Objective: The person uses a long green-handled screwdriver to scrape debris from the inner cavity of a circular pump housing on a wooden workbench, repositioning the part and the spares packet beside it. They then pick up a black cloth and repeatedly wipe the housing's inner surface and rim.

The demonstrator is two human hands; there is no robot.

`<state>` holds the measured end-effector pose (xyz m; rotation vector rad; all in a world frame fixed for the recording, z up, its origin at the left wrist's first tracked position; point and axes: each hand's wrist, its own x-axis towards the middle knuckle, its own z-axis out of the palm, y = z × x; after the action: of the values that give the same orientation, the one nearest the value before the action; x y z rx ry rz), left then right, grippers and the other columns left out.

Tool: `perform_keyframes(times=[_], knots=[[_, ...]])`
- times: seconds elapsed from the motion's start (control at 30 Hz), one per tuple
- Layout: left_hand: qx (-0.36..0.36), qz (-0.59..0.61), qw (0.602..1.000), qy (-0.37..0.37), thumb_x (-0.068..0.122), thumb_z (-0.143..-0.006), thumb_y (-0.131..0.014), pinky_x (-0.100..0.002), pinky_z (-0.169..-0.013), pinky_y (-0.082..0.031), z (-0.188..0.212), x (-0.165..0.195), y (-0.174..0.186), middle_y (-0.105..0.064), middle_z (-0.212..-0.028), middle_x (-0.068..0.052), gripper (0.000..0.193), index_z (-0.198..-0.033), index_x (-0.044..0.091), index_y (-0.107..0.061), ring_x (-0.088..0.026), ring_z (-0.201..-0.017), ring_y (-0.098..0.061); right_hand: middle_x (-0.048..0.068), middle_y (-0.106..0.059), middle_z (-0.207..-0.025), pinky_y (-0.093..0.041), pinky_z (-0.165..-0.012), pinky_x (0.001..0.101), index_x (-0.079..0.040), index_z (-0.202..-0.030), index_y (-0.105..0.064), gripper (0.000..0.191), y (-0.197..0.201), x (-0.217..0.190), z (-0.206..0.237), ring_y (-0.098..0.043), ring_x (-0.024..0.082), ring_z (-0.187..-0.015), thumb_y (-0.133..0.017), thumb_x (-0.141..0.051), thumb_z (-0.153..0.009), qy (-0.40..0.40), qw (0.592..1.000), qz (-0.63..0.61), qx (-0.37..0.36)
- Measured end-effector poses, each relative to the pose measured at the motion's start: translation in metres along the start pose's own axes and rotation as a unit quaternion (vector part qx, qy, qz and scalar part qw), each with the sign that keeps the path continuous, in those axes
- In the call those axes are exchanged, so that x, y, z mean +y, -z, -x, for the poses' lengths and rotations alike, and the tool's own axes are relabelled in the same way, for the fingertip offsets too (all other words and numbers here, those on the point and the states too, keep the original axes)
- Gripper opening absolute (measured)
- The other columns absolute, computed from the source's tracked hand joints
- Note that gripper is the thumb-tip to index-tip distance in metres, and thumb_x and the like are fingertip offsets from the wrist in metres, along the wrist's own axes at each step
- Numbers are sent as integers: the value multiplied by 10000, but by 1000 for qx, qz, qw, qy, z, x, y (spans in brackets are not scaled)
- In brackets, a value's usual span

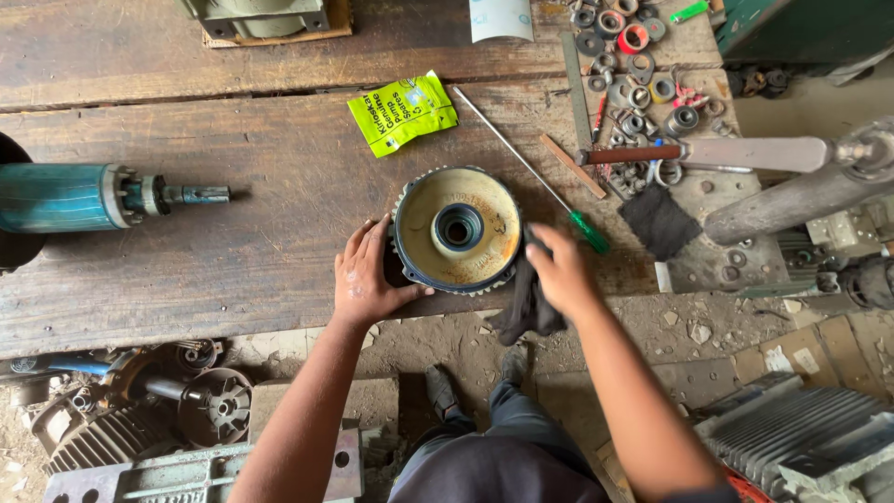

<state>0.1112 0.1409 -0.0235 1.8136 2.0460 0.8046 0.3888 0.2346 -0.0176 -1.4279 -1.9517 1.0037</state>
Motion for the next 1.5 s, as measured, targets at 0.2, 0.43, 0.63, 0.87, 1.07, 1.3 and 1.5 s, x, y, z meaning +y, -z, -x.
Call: perform_keyframes(times=[0.2,0.43,0.63,0.87,1.07,1.3,1.5], knots=[[19,11,1000,2,659,-469,-925,-551,-1060,-377,4,-7,-5,-534,-1452,-175,1248,-1469,90,-444,-356,-1410,-432,99,-737,-1120,-515,-947,345,-14,-1240,-668,316,-9,6,-21,-678,197,-1050,-678,-88,-934,-37,995,-82,52],[57,49,997,-24,673,-509,-907,-517,-1083,-406,2,-11,-1,-578,-1411,-140,1097,-1364,96,-534,-340,-1391,-482,97,-708,-918,-520,-841,318,-9,-1035,-662,180,-15,-3,9,-656,157,-895,-719,-67,-875,3,995,-75,62],[70,20,997,-41,669,-463,-930,-530,-1023,-411,3,-4,1,-602,-1324,-129,1072,-1271,68,-560,-362,-1326,-509,62,-715,-966,-512,-819,331,-48,-1076,-668,156,-20,-15,-10,-644,158,-881,-682,-118,-937,-121,980,-65,147],[61,33,997,-29,668,-472,-918,-496,-989,-443,4,4,7,-592,-1252,-107,1048,-1261,75,-564,-331,-1224,-560,111,-711,-1000,-533,-874,334,-10,-1109,-665,219,-30,-26,39,-667,199,-947,-695,-129,-927,-15,987,-138,87],[60,-2,998,-15,652,-500,-921,-488,-976,-440,9,17,8,-595,-1184,-80,946,-1173,83,-574,-316,-1170,-574,112,-747,-1035,-546,-885,342,-3,-1122,-686,222,-20,-31,8,-703,209,-959,-681,-127,-938,-34,992,-51,114],[103,3,995,4,607,-538,-936,-484,-930,-450,23,27,-3,-571,-1110,-101,889,-1142,65,-574,-332,-1086,-568,143,-742,-1081,-542,-928,384,-15,-1083,-709,218,5,-6,25,-705,258,-1020,-691,-73,-874,18,993,-112,33],[127,75,989,26,723,-505,-894,-465,-1068,-443,14,27,-9,-563,-1323,-137,1210,-1404,41,-456,-329,-1250,-564,148,-699,-1172,-561,-890,392,-3,-1060,-679,208,23,14,-36,-702,333,-1016,-679,21,-853,231,965,121,37]])
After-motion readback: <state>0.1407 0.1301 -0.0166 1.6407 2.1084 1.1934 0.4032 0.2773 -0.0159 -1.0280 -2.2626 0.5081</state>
